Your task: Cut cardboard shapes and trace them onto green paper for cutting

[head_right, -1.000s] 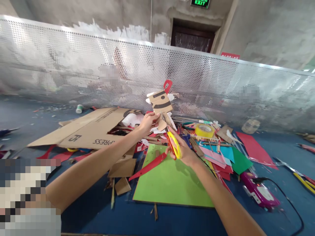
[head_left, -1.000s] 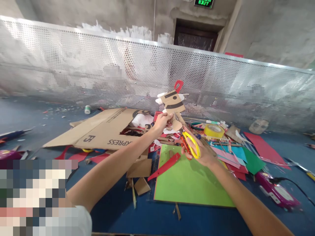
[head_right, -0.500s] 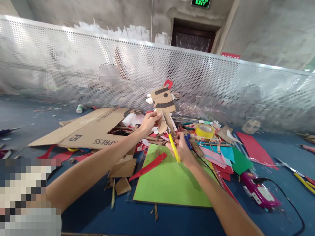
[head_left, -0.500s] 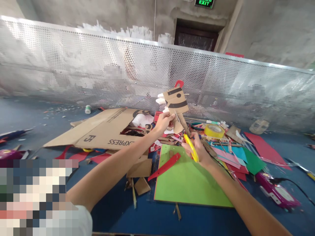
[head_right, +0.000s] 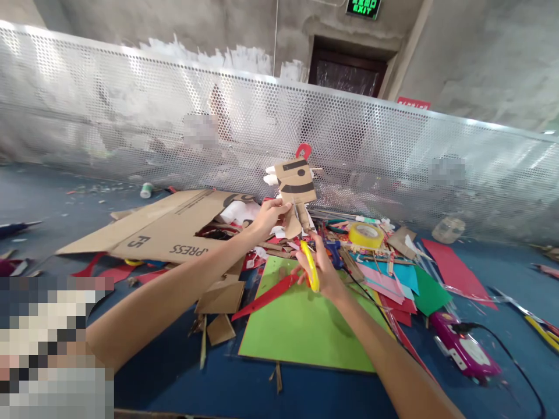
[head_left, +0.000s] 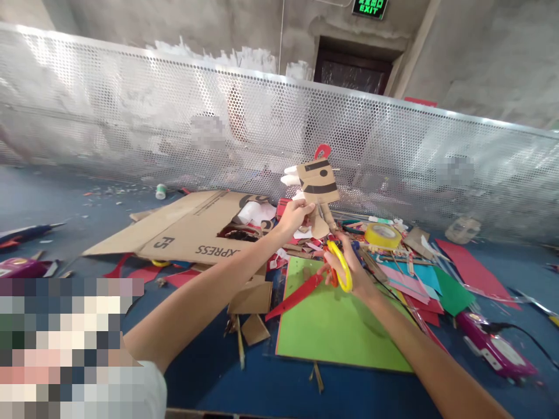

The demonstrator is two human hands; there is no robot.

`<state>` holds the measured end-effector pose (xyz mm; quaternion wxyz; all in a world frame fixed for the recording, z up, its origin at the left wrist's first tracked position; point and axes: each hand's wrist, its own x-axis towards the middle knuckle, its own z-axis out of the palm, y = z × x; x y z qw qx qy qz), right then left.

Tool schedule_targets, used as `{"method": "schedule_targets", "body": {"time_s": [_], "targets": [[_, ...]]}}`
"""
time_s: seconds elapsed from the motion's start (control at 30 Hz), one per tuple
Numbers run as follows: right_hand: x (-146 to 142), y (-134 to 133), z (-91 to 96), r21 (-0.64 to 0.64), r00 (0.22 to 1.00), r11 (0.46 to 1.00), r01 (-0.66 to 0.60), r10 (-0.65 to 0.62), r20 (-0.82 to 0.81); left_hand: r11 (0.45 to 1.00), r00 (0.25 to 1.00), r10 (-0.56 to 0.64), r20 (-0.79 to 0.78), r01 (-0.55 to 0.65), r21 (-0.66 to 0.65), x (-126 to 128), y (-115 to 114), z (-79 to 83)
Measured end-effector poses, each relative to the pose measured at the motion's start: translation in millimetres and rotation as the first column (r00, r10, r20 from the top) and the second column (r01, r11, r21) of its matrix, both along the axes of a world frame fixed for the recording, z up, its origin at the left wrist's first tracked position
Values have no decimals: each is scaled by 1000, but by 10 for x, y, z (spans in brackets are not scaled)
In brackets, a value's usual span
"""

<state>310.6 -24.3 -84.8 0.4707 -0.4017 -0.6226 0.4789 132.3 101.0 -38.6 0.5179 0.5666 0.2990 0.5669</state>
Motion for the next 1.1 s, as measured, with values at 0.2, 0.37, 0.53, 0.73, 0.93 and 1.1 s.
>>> {"method": "schedule_targets", "body": {"time_s": [0.2,0.37,0.53,0.73,0.93,1.1], "targets": [[51,18,12,-50,996,998,-45,48,74,998,999,31,-35,-29,47,5,21,-35],[29,-8,78,-101,997,992,-74,77,23,997,1000,20,-19,-18,73,15,16,-87],[-26,-43,140,-109,999,994,-3,7,40,997,999,-24,-34,27,76,19,-40,-71],[-59,-16,55,-100,998,993,62,-60,22,995,999,-9,-39,13,96,20,-46,-63],[-96,-48,-30,-35,997,997,66,-65,29,994,999,-28,-18,29,102,51,-29,-90],[-101,-1,-93,-72,998,997,38,-42,-53,996,999,-37,26,35,77,49,-83,-29]]}}
